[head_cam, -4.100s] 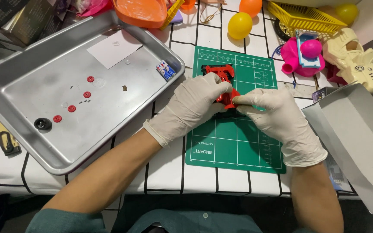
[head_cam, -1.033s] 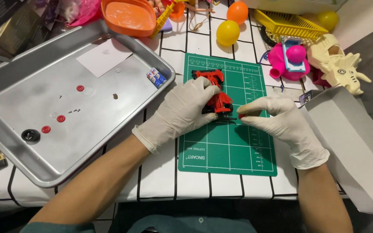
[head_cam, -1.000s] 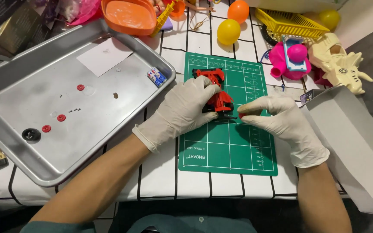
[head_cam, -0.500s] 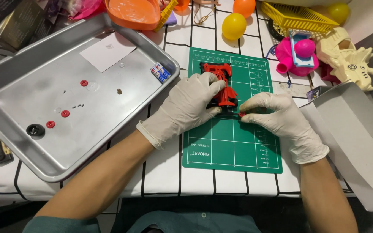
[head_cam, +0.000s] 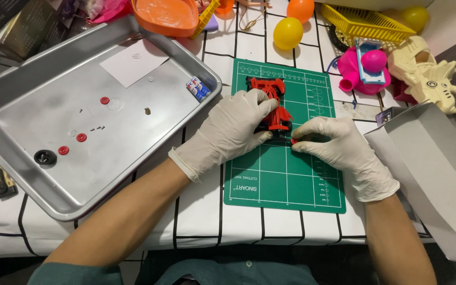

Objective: Assembling a red toy car by fitting the body onto the chassis and using a screwdriver to secure parts.

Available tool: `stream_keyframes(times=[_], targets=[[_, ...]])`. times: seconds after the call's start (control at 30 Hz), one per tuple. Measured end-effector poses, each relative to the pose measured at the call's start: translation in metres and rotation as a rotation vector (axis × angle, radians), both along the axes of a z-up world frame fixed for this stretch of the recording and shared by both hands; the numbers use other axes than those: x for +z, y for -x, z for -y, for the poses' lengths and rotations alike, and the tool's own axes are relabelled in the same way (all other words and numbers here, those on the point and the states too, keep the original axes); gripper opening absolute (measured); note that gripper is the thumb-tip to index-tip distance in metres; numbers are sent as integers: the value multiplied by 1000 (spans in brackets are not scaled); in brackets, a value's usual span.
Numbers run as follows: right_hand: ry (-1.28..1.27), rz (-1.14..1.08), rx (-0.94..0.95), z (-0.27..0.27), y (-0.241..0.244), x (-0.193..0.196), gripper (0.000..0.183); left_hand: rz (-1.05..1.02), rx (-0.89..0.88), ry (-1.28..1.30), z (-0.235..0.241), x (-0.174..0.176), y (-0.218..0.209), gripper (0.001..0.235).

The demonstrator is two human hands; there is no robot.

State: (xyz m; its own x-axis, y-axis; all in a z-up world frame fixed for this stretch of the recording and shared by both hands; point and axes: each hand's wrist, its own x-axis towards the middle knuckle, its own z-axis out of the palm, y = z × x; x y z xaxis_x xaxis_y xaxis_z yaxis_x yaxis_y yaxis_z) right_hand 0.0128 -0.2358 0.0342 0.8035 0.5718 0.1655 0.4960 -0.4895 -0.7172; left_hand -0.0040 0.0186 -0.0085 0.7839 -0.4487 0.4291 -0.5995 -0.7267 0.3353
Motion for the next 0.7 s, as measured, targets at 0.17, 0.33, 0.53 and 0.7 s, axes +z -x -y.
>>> stream_keyframes(times=[0.17, 0.33, 0.53, 0.7], targets=[[28, 14, 0, -1, 1, -2, 25, 4, -2, 9, 0, 0, 0, 65], [30, 52, 20, 3, 4, -4, 28, 25, 14, -25, 0, 8, 3, 60], [68, 301, 222, 11, -5, 1, 47, 127, 209, -215, -20, 82, 48, 40], [98, 470, 177, 16, 2, 2, 48, 64, 414, -239, -120, 122, 82, 17]])
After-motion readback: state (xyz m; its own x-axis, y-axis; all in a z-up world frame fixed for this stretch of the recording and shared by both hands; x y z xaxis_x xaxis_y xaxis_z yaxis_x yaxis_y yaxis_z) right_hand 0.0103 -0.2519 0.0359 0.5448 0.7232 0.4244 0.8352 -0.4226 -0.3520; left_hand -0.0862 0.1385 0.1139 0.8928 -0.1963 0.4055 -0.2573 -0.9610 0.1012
